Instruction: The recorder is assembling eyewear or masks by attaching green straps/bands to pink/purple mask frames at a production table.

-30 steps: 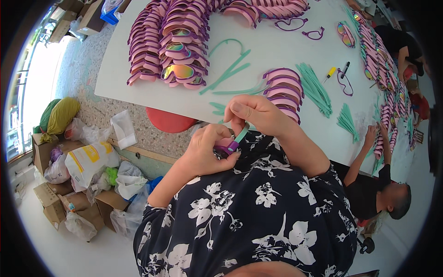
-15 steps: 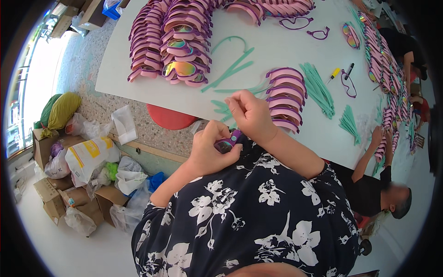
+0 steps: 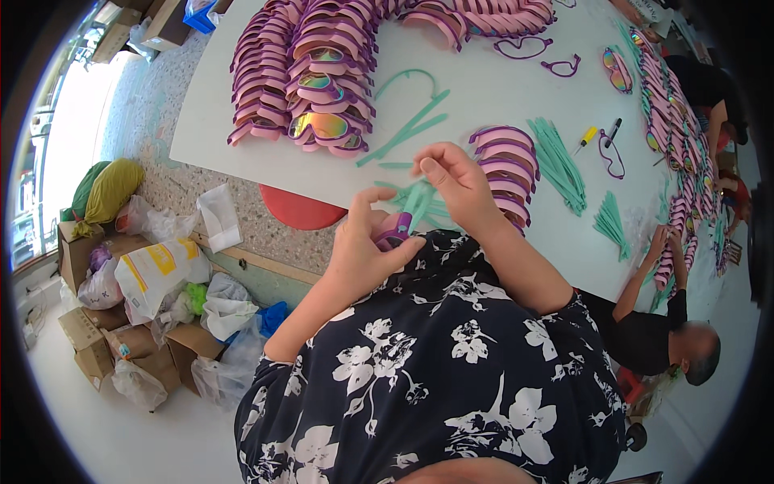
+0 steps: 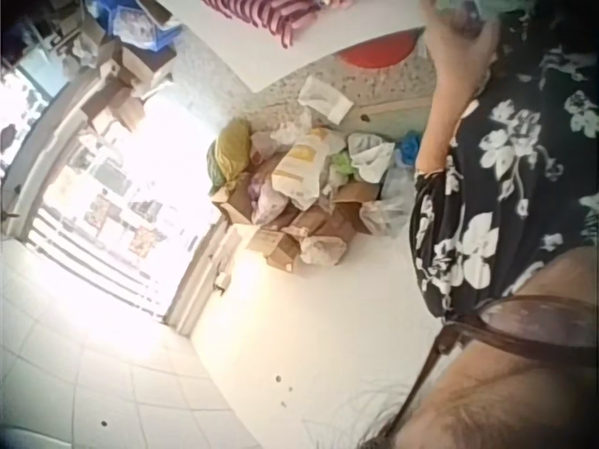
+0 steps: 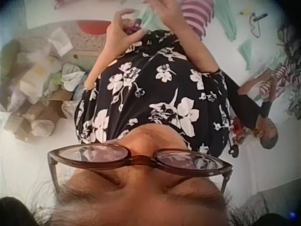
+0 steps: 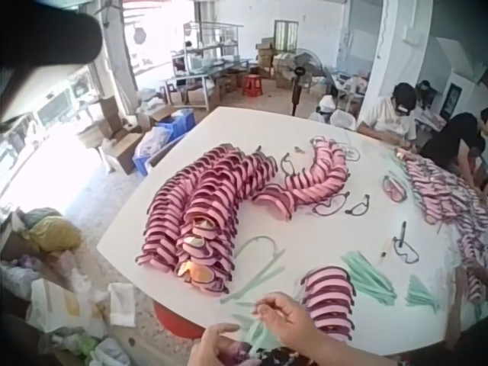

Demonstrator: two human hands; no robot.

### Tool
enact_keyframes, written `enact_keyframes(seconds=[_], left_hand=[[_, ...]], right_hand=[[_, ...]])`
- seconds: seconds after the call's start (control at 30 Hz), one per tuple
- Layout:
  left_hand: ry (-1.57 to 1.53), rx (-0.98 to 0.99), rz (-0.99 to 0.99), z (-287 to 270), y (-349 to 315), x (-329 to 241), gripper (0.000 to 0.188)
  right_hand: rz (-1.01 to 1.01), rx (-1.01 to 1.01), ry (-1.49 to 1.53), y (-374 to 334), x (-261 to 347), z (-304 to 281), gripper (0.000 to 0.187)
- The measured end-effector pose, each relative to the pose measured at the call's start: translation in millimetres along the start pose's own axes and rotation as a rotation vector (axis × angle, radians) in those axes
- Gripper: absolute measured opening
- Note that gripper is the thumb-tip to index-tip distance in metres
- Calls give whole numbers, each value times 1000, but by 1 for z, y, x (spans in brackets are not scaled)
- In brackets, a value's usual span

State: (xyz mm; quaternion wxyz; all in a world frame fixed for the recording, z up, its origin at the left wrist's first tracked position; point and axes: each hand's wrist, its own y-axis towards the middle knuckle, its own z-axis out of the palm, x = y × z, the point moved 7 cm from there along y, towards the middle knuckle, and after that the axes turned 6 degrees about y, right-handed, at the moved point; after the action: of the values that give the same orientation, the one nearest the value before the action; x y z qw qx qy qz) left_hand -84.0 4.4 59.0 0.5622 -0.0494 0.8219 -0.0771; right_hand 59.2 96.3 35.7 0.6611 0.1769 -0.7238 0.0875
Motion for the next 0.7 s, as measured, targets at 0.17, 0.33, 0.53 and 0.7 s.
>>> enact_keyframes(seconds=[0.17, 0.33, 0.53, 0.7], left_hand=[[-898, -204, -381, -4, 17, 23, 42], [-1272, -255, -284, 9, 45, 27, 25], [-1124, -189, -223, 24, 61, 26, 44], [-870, -23, -210, 42, 65, 33, 42]], right_hand=[[-18, 166, 14, -24, 18, 11, 48], [-129, 104, -231, -51, 10, 16, 81], [-174, -115, -236, -53, 29, -19, 75], [-62, -126, -100, -56, 15, -54, 58]])
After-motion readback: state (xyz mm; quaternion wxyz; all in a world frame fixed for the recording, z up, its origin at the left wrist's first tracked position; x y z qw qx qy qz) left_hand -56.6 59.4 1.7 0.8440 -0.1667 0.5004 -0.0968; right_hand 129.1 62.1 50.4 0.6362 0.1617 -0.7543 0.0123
